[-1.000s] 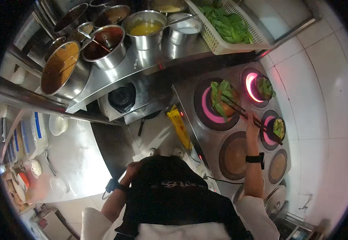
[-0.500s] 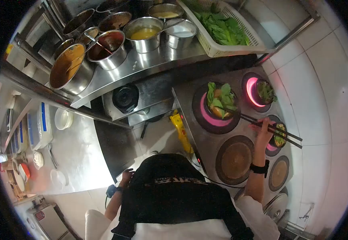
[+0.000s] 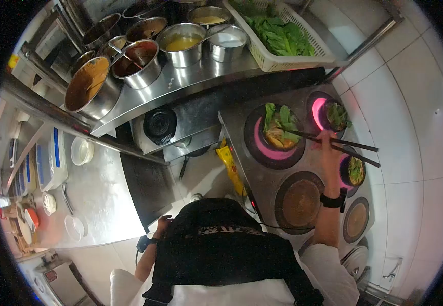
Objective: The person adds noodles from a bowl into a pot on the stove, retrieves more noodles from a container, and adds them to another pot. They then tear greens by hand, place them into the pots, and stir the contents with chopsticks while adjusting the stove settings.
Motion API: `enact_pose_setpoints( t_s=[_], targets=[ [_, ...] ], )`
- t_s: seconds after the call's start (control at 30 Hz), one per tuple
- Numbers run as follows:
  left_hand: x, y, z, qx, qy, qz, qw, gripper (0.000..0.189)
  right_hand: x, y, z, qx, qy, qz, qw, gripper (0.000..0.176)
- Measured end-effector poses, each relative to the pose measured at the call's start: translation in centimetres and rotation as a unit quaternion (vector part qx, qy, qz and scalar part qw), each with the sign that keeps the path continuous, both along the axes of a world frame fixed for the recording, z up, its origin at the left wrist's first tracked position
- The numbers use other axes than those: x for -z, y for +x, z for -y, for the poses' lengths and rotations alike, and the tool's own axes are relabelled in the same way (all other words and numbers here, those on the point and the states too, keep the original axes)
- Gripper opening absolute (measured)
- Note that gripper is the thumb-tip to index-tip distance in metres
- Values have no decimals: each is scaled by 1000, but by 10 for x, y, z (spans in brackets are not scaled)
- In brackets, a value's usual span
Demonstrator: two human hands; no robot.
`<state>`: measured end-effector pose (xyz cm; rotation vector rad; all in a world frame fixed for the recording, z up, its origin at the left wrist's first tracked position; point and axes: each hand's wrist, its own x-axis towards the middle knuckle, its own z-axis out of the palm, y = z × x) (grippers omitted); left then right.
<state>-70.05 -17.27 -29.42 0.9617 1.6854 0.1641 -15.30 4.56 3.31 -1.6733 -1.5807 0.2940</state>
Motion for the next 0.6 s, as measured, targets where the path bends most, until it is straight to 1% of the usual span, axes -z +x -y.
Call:
enact_pose_setpoints(
  t_s=[0.03,0.07,0.1,0.13,0.2,0.23,0.27,0.3,0.33,0.4,0.47,0.5,0.53,0.57,0.6],
  targets=[
    [15,-8,12,47,21,-11,999,31,-27,-11,3,-1,-22,-127,992,21],
    [26,-15,23,92,45,-22,995,30,-42,-19,4,0,-41,-252,967,20],
    [23,-16,24,-27,29,47,998,29,-38,-16,2,-9,-23,-216,976,20],
    [24,-14,22,-139,12,118,983,29,-22,-14,-4,-15,-19,-217,976,20],
    [62,-32,26,-57,75,113,989,27,-13,-29,-11,-33,-4,-234,972,24],
    [58,-28,26,-181,64,228,954,26,-13,-42,-11,-47,3,-252,967,27],
    [53,-24,18,-167,64,232,956,26,-3,-39,-9,-33,-34,-262,964,28],
    [44,-21,10,-198,38,271,941,26,9,-33,-9,-21,-72,-273,959,28],
    [35,-18,3,-232,11,308,923,27,11,-26,-4,-14,-67,-272,960,28],
    [17,-11,-6,-307,-42,375,874,29,14,-16,8,-4,-39,-311,950,27],
    [4,-11,-6,-391,-93,430,809,31,-28,-21,31,72,-31,-308,948,24],
    [8,-8,-8,-242,-23,270,932,32,-33,-12,38,60,-19,-289,955,24],
    [30,-9,-5,-253,-23,264,930,32,-34,-4,42,47,-7,-270,962,23],
    [58,-13,-1,-224,-39,209,951,33,-29,-8,43,39,-15,-275,960,23],
    [70,-18,4,-191,-56,155,968,34,-25,-11,43,65,-11,-310,948,24]
  ],
)
